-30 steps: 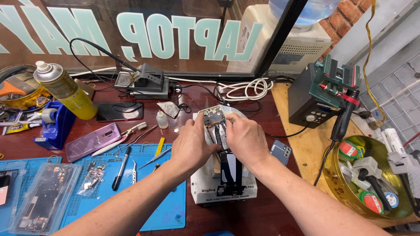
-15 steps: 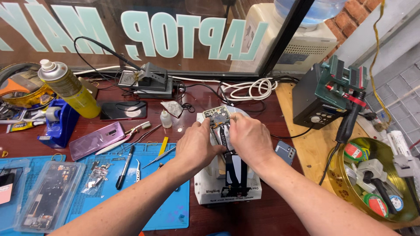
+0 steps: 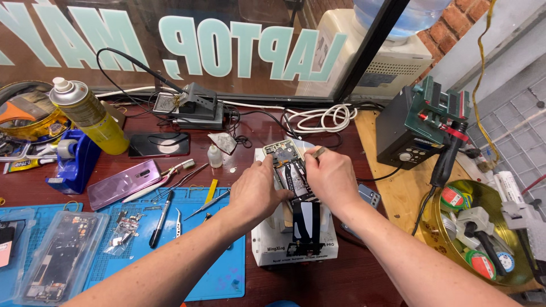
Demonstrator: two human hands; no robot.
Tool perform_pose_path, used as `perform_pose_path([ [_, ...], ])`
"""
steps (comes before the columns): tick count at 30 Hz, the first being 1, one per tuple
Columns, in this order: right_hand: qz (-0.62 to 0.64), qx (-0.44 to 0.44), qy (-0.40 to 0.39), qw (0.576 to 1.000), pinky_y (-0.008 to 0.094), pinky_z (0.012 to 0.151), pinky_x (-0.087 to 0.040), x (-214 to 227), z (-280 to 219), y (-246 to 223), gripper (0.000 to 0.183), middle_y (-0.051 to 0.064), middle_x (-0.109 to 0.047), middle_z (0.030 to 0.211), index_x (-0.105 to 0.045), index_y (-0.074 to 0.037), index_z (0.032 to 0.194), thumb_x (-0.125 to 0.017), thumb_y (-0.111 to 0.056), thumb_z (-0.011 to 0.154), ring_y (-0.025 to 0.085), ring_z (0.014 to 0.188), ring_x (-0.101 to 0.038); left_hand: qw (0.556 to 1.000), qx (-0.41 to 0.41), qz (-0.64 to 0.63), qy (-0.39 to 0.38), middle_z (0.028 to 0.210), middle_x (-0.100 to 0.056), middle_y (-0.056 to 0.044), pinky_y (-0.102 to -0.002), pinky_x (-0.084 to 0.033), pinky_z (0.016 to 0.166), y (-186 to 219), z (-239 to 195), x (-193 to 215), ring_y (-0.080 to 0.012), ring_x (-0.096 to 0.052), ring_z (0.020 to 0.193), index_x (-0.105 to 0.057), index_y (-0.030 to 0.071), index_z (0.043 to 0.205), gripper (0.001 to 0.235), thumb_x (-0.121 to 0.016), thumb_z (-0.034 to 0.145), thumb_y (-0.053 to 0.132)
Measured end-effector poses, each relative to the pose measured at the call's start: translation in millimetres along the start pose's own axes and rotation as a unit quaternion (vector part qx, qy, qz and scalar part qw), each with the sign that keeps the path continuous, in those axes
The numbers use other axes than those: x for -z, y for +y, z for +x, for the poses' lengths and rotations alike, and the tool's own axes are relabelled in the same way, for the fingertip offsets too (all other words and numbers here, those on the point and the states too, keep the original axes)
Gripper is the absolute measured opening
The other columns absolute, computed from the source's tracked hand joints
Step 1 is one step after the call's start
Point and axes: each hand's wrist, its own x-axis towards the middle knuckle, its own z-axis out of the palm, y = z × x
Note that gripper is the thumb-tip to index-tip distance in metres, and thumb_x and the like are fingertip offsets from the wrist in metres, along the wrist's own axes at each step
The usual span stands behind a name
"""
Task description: The person applies adhesive to a small component, then uses a spudger to pry and remove the battery from a disassembled smartphone. The battery is set aside, and the phone is placed on the workbench.
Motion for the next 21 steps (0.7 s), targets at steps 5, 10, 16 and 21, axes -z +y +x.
perform_pose_path([
  [5,0.214,-0.185,-0.073,0.956,0.03,0.06,-0.065,4.7,20.2,13.5,0.02,0.007,-0.079,0.079,-0.076,-0.002,0.096,-0.067,-0.02,0.091,0.012,0.073,-0.078,1.0,-0.017,-0.018,0.008,0.108,-0.071,-0.018,-0.049,-0.055,0.088,-0.7,-0.6,-0.3,-0.0361,-0.068,0.106,-0.055,0.002,0.119,0.069,-0.09,0.07,0.035],
  [10,0.037,-0.07,-0.032,0.996,0.035,0.061,-0.058,-4.1,7.8,11.6,0.018,0.011,-0.076,0.073,-0.078,-0.005,0.096,-0.067,-0.019,0.094,0.021,0.065,-0.073,1.0,-0.001,-0.019,0.008,0.104,-0.073,-0.018,-0.05,-0.055,0.086,1.3,-1.0,0.7,-0.0368,-0.069,0.103,-0.054,0.003,0.123,0.073,-0.091,0.069,0.035],
  [16,0.072,-0.131,-0.076,0.986,0.034,0.069,-0.06,-0.7,20.7,18.1,0.022,0.014,-0.075,0.08,-0.076,-0.001,0.094,-0.067,-0.02,0.097,0.02,0.075,-0.074,1.0,0.018,-0.022,0.004,0.106,-0.073,-0.018,-0.05,-0.055,0.087,4.1,-3.5,1.9,-0.0369,-0.069,0.104,-0.055,0.005,0.126,0.074,-0.091,0.068,0.034],
  [21,0.332,-0.258,-0.157,0.893,0.036,0.07,-0.066,6.7,32.1,36.1,0.021,0.018,-0.075,0.096,-0.069,0.003,0.103,-0.062,-0.015,0.095,0.026,0.084,-0.078,1.0,0.002,-0.017,0.014,0.106,-0.073,-0.019,-0.05,-0.055,0.086,5.6,-2.1,2.8,-0.0374,-0.069,0.104,-0.054,0.002,0.126,0.075,-0.092,0.068,0.032],
])
